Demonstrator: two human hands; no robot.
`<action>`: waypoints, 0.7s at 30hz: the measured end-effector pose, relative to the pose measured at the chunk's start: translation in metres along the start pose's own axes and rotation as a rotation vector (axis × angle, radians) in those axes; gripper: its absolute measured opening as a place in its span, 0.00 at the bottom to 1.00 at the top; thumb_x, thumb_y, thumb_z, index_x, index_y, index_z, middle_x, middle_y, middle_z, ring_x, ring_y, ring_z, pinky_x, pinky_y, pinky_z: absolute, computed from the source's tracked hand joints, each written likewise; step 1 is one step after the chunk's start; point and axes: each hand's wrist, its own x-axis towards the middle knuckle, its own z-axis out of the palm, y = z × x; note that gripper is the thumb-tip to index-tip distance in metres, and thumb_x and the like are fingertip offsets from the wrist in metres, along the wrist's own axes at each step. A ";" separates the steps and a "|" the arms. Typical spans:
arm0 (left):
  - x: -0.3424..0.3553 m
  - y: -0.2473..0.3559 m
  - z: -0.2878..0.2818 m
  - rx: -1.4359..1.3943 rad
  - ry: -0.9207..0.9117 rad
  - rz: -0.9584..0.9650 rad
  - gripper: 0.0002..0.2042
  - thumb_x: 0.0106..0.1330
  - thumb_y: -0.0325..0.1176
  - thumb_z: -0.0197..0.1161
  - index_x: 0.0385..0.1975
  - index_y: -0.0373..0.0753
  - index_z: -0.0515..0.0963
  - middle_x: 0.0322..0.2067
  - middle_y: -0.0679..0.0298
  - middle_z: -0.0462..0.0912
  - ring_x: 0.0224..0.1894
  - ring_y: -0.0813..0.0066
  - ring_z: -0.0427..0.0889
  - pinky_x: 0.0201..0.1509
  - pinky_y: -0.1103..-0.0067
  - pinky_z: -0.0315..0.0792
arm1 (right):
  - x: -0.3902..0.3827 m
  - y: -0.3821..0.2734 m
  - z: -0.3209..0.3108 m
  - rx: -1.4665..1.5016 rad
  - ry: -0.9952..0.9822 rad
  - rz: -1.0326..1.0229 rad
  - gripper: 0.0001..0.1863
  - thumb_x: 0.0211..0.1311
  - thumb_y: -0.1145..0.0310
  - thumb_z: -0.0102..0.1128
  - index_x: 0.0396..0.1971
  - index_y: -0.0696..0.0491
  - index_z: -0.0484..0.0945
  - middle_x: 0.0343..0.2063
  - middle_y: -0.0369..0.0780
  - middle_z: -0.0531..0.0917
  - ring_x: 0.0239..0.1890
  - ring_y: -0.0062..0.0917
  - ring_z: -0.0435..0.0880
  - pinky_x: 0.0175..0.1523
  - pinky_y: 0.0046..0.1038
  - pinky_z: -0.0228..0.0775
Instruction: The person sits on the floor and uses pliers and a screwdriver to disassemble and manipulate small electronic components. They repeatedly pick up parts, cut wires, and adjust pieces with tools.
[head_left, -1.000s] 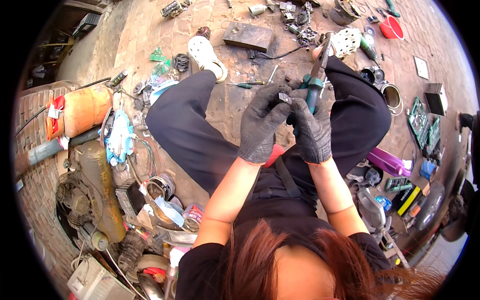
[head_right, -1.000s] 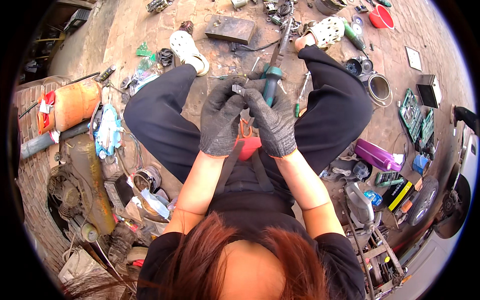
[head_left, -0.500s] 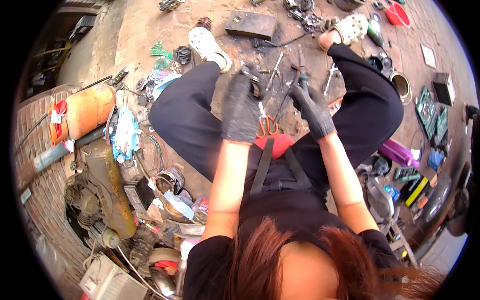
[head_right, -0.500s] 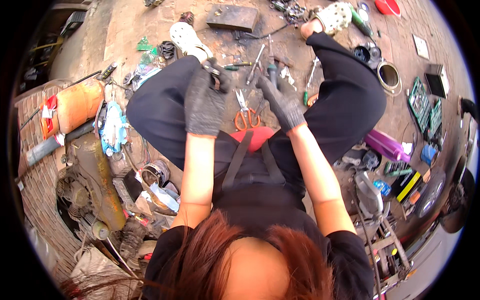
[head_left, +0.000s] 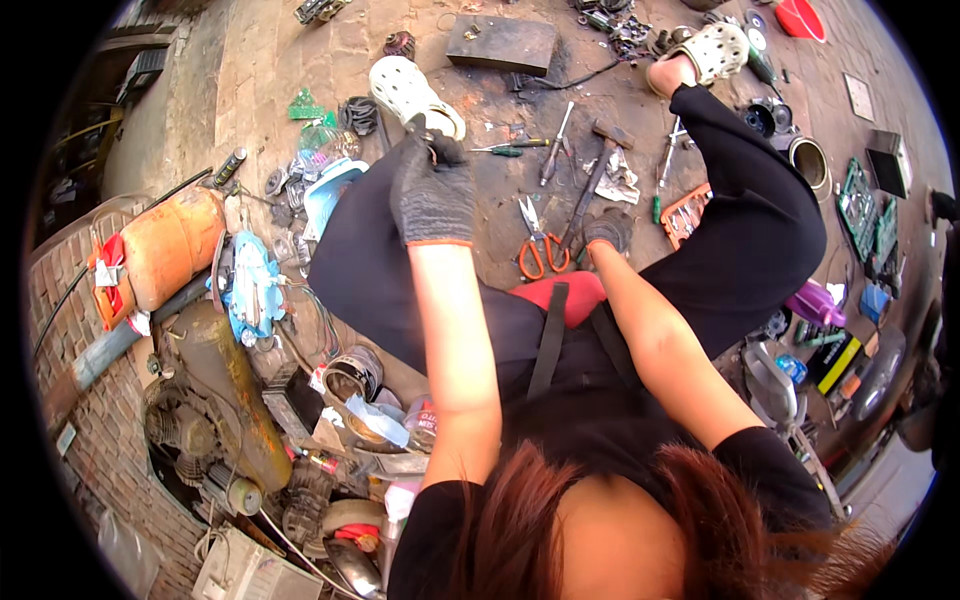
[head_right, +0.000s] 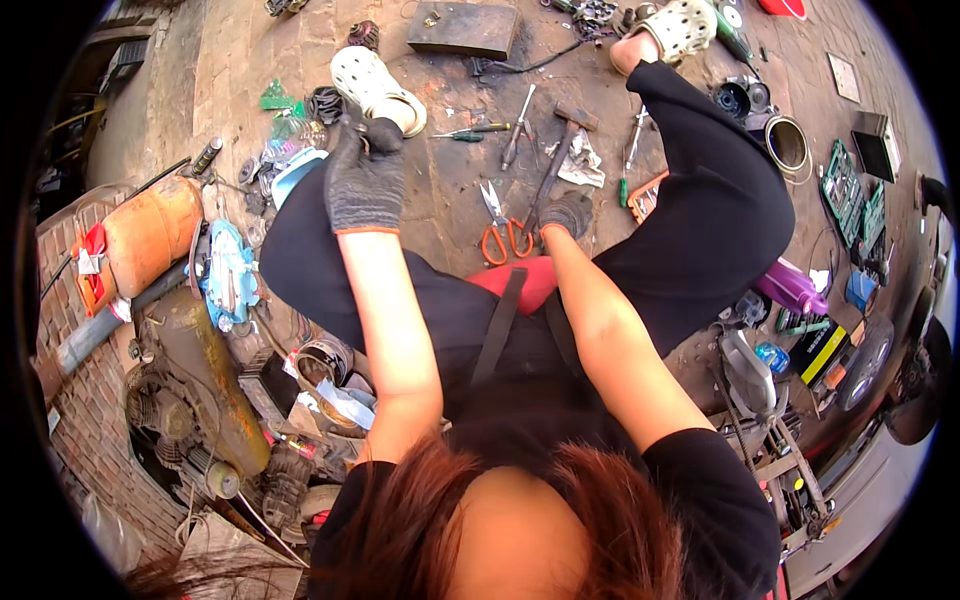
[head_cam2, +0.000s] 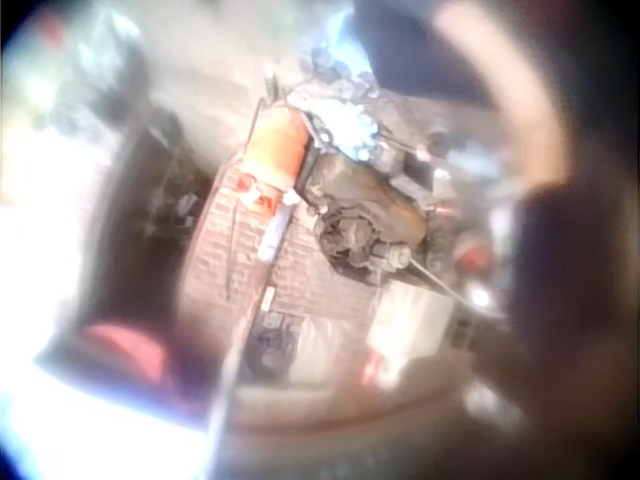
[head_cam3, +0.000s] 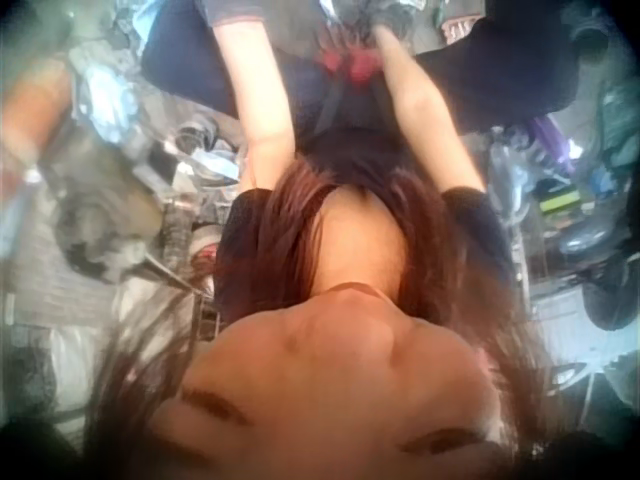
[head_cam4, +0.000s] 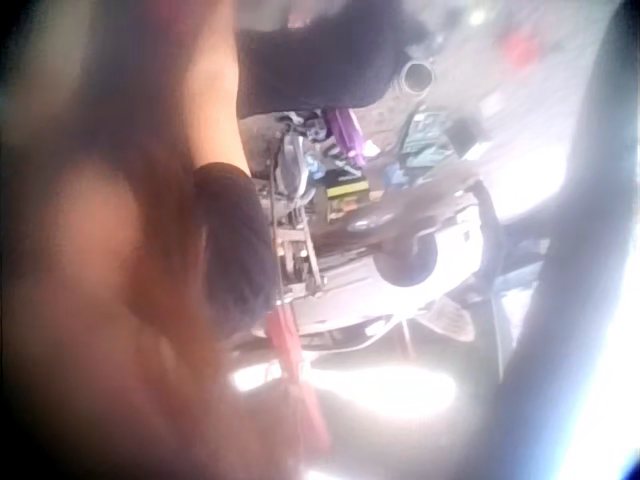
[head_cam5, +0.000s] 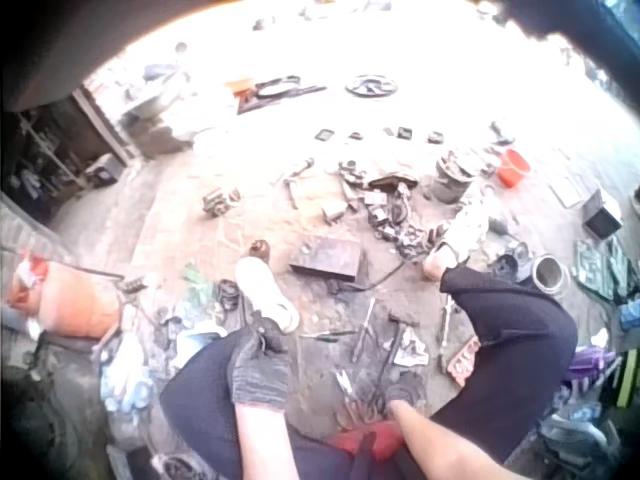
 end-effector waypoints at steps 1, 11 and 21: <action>0.011 -0.001 -0.016 -0.057 0.045 0.017 0.10 0.63 0.23 0.57 0.43 0.30 0.71 0.33 0.60 0.75 0.32 0.74 0.74 0.37 0.81 0.76 | 0.001 -0.011 0.002 -0.017 0.042 -0.187 0.27 0.49 0.49 0.59 0.46 0.51 0.77 0.46 0.51 0.77 0.52 0.41 0.75 0.57 0.36 0.65; 0.034 -0.079 -0.033 0.183 0.651 0.336 0.14 0.61 0.26 0.57 0.47 0.37 0.72 0.37 0.67 0.73 0.37 0.79 0.70 0.39 0.80 0.68 | 0.042 -0.140 0.070 -0.129 -0.050 -0.940 0.26 0.47 0.61 0.61 0.50 0.51 0.72 0.51 0.48 0.73 0.47 0.41 0.76 0.51 0.38 0.69; 0.119 -0.129 -0.072 0.017 0.484 0.260 0.13 0.63 0.29 0.58 0.46 0.33 0.74 0.34 0.65 0.76 0.34 0.78 0.74 0.41 0.79 0.71 | 0.092 -0.196 0.018 -0.312 -0.242 -1.258 0.27 0.52 0.55 0.53 0.48 0.59 0.71 0.45 0.52 0.74 0.45 0.45 0.77 0.49 0.40 0.69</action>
